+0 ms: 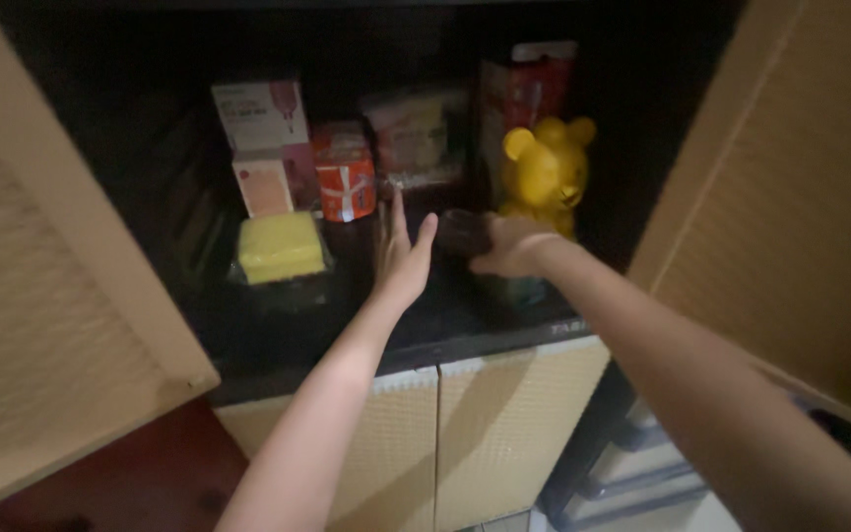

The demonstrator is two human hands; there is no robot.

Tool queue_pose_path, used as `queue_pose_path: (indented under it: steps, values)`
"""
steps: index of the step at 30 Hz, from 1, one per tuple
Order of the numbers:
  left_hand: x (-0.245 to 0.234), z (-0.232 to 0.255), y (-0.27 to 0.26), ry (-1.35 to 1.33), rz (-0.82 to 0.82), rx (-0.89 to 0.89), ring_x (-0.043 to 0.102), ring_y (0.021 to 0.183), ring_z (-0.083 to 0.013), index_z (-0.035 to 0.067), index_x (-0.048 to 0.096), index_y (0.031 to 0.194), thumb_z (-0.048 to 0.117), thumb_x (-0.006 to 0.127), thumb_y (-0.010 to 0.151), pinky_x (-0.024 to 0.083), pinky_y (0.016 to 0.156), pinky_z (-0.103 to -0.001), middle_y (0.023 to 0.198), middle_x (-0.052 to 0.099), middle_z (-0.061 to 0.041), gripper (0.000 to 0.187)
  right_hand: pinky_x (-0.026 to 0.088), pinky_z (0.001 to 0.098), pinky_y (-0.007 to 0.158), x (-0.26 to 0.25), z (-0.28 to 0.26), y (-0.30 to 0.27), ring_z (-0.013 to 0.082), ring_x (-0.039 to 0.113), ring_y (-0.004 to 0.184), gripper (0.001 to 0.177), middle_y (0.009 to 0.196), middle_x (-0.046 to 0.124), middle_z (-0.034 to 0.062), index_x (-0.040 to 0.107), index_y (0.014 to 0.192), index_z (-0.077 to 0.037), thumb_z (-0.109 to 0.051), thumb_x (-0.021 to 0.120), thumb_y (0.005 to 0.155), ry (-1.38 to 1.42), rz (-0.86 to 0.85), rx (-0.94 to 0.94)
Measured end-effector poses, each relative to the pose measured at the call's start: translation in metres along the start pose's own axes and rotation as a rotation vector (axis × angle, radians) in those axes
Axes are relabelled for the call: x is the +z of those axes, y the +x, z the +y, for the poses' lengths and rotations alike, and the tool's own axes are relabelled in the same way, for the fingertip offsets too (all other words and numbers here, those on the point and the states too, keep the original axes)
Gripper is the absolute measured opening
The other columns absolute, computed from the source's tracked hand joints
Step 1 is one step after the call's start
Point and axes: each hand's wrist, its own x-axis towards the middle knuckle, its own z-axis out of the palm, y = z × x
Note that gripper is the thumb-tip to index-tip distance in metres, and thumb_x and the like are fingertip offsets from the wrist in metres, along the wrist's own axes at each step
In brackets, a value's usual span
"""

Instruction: The person sits on the floor and places various items into a cabinet. They handle a yellow bear figurine, a yellow tube, an orange pouch, a small white bottle, and a clear plastic container, arranging them on the shelf before closing the cabinet doors.

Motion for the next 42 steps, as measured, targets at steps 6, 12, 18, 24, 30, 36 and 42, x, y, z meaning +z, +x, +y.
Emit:
queue_pose_path:
  steps: [6,12,18,24,30,36,42]
  values:
    - [0.0,-0.022,0.016,0.001,0.036,0.086,0.015,0.16,-0.039,0.009,0.018,0.165,0.058,0.049,0.103,0.017,0.129,-0.046,0.171,0.016,-0.024,0.085,0.051,0.0492,0.105,0.009,-0.038,0.033,0.0413,0.063,0.125,0.077,0.137,0.065,0.0251,0.043,0.149,-0.004,-0.043,0.071,0.088,0.045,0.102,0.081]
    - [-0.004,-0.03,0.035,-0.031,-0.033,0.048,0.008,0.156,-0.0389,0.005,0.01,0.163,0.06,0.044,0.101,0.01,0.121,-0.049,0.17,0.007,-0.024,0.089,0.051,0.05,0.105,0.022,-0.057,0.082,0.0421,0.056,0.132,0.061,0.155,0.041,0.0222,0.045,0.148,-0.013,-0.034,0.064,0.094,0.029,0.165,0.107]
    - [-0.003,-0.029,0.047,-0.001,-0.006,0.009,0.014,0.161,-0.0364,0.011,0.02,0.165,0.066,0.041,0.101,0.015,0.13,-0.047,0.172,0.017,-0.02,0.087,0.053,0.0491,0.102,0.049,-0.061,0.122,0.0399,0.053,0.133,0.047,0.148,0.05,0.0211,0.051,0.144,-0.008,-0.025,0.057,0.1,-0.094,0.38,0.107]
    - [-0.001,-0.027,0.064,0.067,-0.069,-0.07,0.002,0.155,-0.0441,0.011,0.013,0.163,0.066,0.037,0.099,0.009,0.12,-0.056,0.17,0.01,-0.021,0.088,0.057,0.0509,0.092,0.048,-0.056,0.149,0.0404,0.042,0.139,0.055,0.155,0.038,0.0214,0.043,0.146,-0.004,-0.031,0.055,0.1,-0.081,0.183,0.198]
    - [-0.013,-0.02,0.065,-0.019,-0.082,-0.093,0.013,0.158,-0.0388,0.014,0.018,0.164,0.071,0.035,0.097,0.019,0.125,-0.052,0.171,0.015,-0.02,0.089,0.05,0.0462,0.105,0.052,-0.027,0.167,0.039,0.057,0.132,0.044,0.15,0.05,0.0242,0.052,0.143,-0.004,-0.017,0.052,0.102,-0.052,0.231,0.1]
    - [-0.021,-0.025,0.068,-0.011,-0.085,-0.152,0.008,0.155,-0.0379,0.011,0.013,0.162,0.069,0.03,0.099,0.013,0.121,-0.053,0.17,0.005,-0.018,0.087,0.047,0.0481,0.107,0.053,-0.029,0.16,0.0382,0.047,0.138,0.058,0.154,0.039,0.0217,0.038,0.151,-0.009,-0.015,0.055,0.096,0.045,0.207,0.162]
    - [0.011,-0.062,0.084,0.138,-0.093,-0.093,0.03,0.155,-0.0354,0.01,0.036,0.159,0.042,0.049,0.099,0.03,0.127,-0.046,0.166,0.035,-0.016,0.07,0.045,0.0468,0.113,0.044,-0.034,0.143,0.0384,0.049,0.141,0.056,0.157,0.041,0.0246,0.043,0.15,-0.005,-0.019,0.058,0.097,-0.042,0.194,0.121]
